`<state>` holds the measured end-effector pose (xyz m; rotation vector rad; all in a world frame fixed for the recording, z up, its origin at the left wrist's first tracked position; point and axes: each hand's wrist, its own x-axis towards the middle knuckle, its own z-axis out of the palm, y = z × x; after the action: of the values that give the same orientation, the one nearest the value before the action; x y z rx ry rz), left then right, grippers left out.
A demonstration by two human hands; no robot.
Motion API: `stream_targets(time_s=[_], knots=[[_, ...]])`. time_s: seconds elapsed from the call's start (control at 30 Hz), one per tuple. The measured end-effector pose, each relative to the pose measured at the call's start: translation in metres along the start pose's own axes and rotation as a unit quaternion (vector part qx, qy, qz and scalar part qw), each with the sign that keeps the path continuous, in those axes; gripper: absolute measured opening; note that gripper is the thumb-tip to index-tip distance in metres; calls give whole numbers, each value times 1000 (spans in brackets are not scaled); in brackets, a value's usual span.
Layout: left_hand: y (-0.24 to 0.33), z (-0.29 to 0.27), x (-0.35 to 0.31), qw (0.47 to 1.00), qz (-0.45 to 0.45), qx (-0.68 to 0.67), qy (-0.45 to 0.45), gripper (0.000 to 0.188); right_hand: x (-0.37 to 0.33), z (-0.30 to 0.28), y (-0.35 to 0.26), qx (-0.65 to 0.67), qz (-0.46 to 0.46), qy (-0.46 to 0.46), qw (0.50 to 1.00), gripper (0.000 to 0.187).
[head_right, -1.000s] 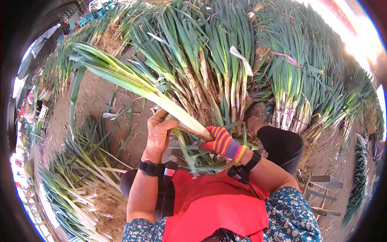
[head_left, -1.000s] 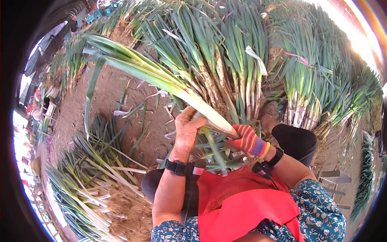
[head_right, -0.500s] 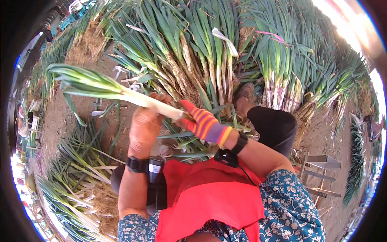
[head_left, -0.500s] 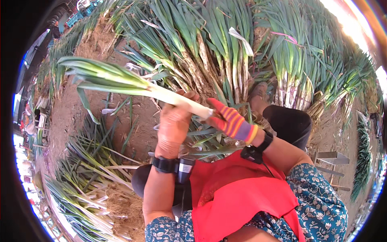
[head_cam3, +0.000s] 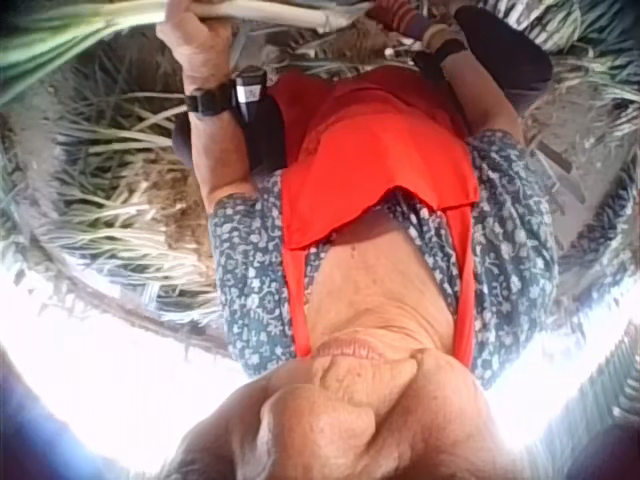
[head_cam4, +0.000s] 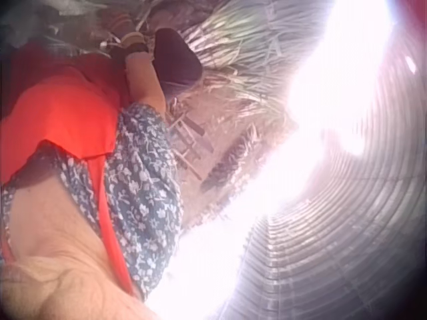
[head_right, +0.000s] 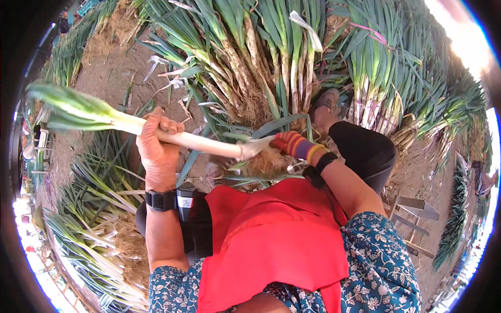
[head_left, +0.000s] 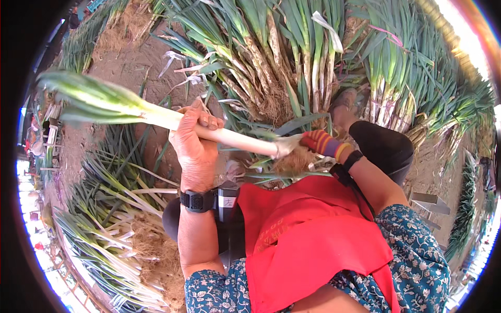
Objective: The person peels the outer layers and roots from several leeks by hand, then gathers them into a bundle and ties them together with a pink plastic ribbon.
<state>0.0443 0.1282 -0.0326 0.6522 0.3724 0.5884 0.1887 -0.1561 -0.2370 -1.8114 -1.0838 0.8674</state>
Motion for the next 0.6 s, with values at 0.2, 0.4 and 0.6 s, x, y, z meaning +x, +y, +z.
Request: stream_targets(time_s=[0.2,0.4,0.6], knots=[[-12,0,-38,997,7,56,48,14,-4,8,12,-54,83,80,992,17],[-18,5,-73,994,25,111,-4,14,-14,13,47,-56,70,78,993,20],[-13,16,-101,987,64,146,-17,11,-7,17,36,-209,58,58,974,14]])
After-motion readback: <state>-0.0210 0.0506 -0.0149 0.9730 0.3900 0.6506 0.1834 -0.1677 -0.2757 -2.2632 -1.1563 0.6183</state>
